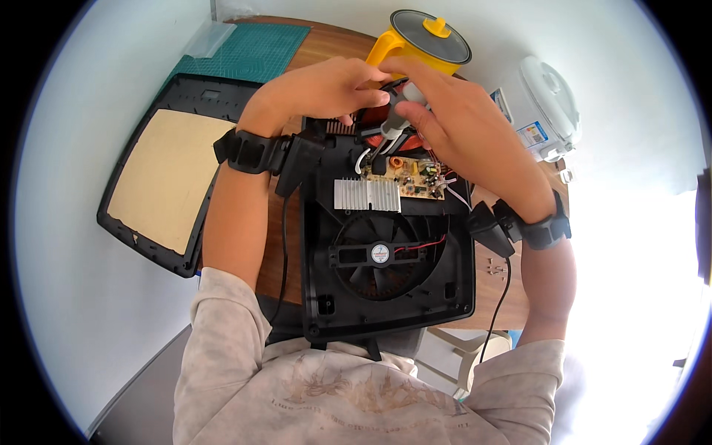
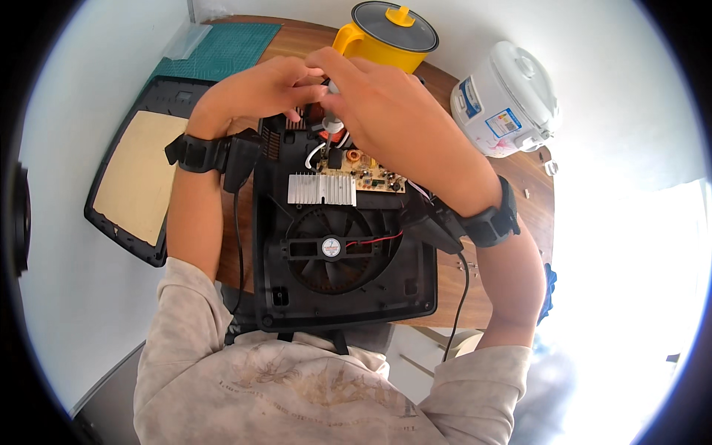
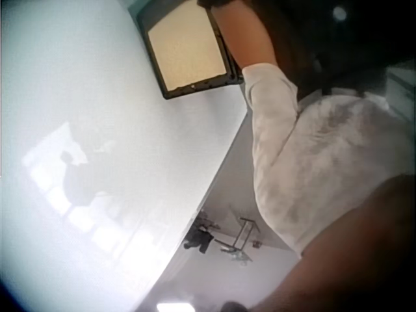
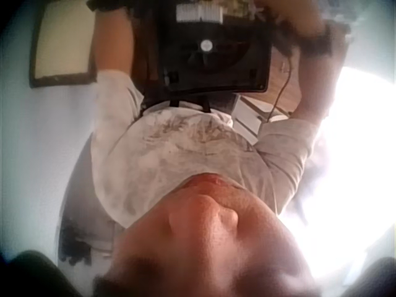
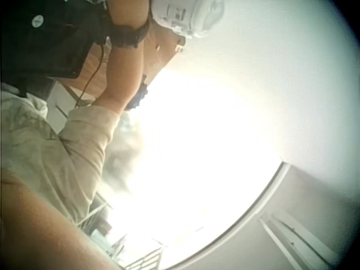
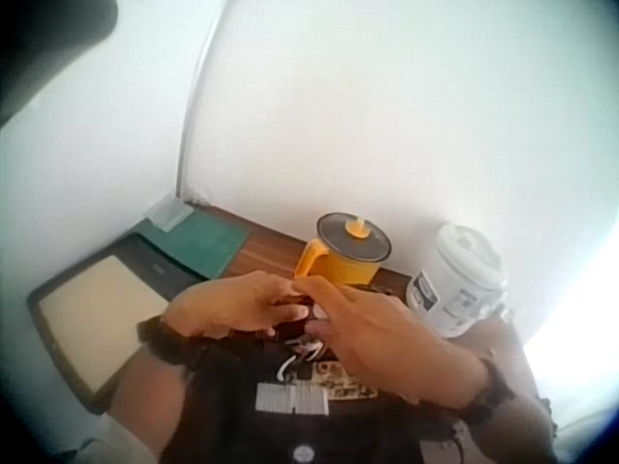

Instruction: The person uses a screwdriver to adjust and tighten connections on a circuit board inside a disassembled fan housing. They repeatedly probe and secure wires and components on the board while holding the fan assembly steady.

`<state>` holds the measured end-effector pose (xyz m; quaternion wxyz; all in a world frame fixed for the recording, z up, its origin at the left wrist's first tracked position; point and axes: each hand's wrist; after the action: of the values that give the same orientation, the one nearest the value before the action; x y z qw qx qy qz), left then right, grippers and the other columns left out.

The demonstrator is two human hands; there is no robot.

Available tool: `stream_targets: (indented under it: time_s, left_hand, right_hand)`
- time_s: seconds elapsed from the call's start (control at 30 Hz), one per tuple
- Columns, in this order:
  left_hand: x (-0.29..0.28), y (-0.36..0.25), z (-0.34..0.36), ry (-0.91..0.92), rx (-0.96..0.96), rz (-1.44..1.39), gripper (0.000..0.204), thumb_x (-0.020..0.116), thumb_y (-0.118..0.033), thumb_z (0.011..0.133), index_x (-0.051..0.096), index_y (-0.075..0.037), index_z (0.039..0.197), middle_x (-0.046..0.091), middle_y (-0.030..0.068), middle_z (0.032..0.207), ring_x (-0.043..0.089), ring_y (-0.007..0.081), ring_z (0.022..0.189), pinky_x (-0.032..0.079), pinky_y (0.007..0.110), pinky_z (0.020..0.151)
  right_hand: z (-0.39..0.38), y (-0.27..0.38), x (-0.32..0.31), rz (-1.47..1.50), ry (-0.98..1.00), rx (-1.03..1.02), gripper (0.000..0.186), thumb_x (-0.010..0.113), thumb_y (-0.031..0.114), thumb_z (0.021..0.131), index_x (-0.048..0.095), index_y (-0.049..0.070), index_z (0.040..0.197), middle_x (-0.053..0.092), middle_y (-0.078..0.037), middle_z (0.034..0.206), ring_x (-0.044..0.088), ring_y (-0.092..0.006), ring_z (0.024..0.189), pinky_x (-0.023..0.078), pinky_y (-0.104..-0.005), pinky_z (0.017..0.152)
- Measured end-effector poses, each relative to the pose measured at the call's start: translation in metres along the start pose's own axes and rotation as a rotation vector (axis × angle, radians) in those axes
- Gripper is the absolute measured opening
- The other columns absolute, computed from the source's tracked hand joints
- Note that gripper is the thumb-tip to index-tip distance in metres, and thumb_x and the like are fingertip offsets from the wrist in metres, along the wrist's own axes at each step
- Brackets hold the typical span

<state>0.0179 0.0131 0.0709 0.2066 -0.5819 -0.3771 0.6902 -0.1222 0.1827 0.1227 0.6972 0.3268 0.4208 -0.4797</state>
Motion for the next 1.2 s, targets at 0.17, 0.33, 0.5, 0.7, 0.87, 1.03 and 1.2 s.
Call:
stream_targets:
  time_s: [0.17, 0.33, 0.5, 0.7, 0.87, 1.03, 1.2]
  left_hand:
    - [0.001, 0.003, 0.000, -0.017, 0.018, -0.038, 0.035, 0.059, -0.022, 0.104, 0.059, -0.005, 0.135, 0.068, 0.0055, 0.091, 0.064, 0.0122, 0.066, 0.057, 0.027, 0.066]
    - [0.003, 0.002, 0.002, -0.027, 0.020, -0.035, 0.034, 0.057, -0.022, 0.105, 0.060, -0.004, 0.133, 0.068, 0.0050, 0.090, 0.064, 0.0115, 0.066, 0.057, 0.026, 0.065]
    - [0.001, 0.004, 0.001, -0.025, -0.007, -0.024, 0.035, 0.058, -0.024, 0.105, 0.060, -0.004, 0.133, 0.069, 0.0057, 0.091, 0.064, 0.0114, 0.066, 0.056, 0.027, 0.065]
    - [-0.001, -0.006, 0.001, 0.010, -0.029, 0.009, 0.030, 0.058, -0.021, 0.104, 0.061, -0.002, 0.128, 0.070, 0.0060, 0.093, 0.065, 0.0123, 0.068, 0.057, 0.028, 0.066]
    - [-0.001, -0.002, -0.001, 0.007, 0.000, -0.069, 0.025, 0.059, -0.017, 0.104, 0.062, -0.002, 0.124, 0.070, 0.0062, 0.097, 0.065, 0.0122, 0.072, 0.058, 0.028, 0.067]
    - [0.002, 0.007, 0.004, -0.019, 0.017, -0.042, 0.029, 0.060, -0.019, 0.104, 0.061, -0.003, 0.129, 0.070, 0.0063, 0.099, 0.064, 0.0120, 0.074, 0.058, 0.028, 0.067]
    - [0.003, 0.007, 0.004, -0.037, -0.027, -0.006, 0.042, 0.062, -0.025, 0.103, 0.058, -0.005, 0.140, 0.072, 0.0088, 0.102, 0.063, 0.0127, 0.068, 0.057, 0.028, 0.066]
  right_hand:
    - [0.005, -0.001, 0.001, -0.234, 0.053, 0.111, 0.028, 0.064, 0.033, 0.099, 0.068, 0.006, 0.092, 0.066, -0.011, 0.071, 0.068, -0.0313, 0.066, 0.054, -0.0416, 0.057]
    - [0.008, 0.009, -0.002, -0.380, 0.142, 0.166, 0.031, 0.060, 0.034, 0.099, 0.068, 0.004, 0.092, 0.063, -0.010, 0.060, 0.065, -0.0316, 0.055, 0.052, -0.0442, 0.052]
    - [0.003, 0.004, -0.002, -0.324, 0.024, 0.081, 0.024, 0.055, 0.023, 0.096, 0.069, 0.004, 0.092, 0.064, -0.010, 0.061, 0.065, -0.0309, 0.055, 0.052, -0.0441, 0.053]
    - [0.006, 0.001, 0.000, -0.230, 0.076, 0.088, 0.027, 0.057, 0.030, 0.098, 0.065, 0.005, 0.101, 0.064, -0.010, 0.060, 0.066, -0.0298, 0.055, 0.051, -0.0404, 0.051]
    - [0.004, 0.011, 0.003, -0.279, 0.130, 0.140, 0.026, 0.060, 0.029, 0.098, 0.061, 0.005, 0.108, 0.063, -0.010, 0.061, 0.066, -0.0297, 0.057, 0.052, -0.0400, 0.052]
    - [-0.010, 0.001, 0.005, -0.102, 0.098, 0.122, 0.028, 0.064, 0.021, 0.092, 0.058, 0.004, 0.113, 0.067, -0.014, 0.073, 0.068, -0.0326, 0.066, 0.054, -0.0424, 0.059]
    - [-0.025, 0.001, -0.003, 0.227, 0.088, 0.258, 0.029, 0.068, 0.012, 0.086, 0.056, 0.006, 0.112, 0.067, -0.015, 0.080, 0.069, -0.0329, 0.070, 0.055, -0.0403, 0.064]
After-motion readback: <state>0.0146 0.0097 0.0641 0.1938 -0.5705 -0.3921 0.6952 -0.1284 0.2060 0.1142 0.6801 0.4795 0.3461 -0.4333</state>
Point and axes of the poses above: each hand's wrist, its own z-axis towards the middle knuckle, its own x-axis out of the palm, y = z × x
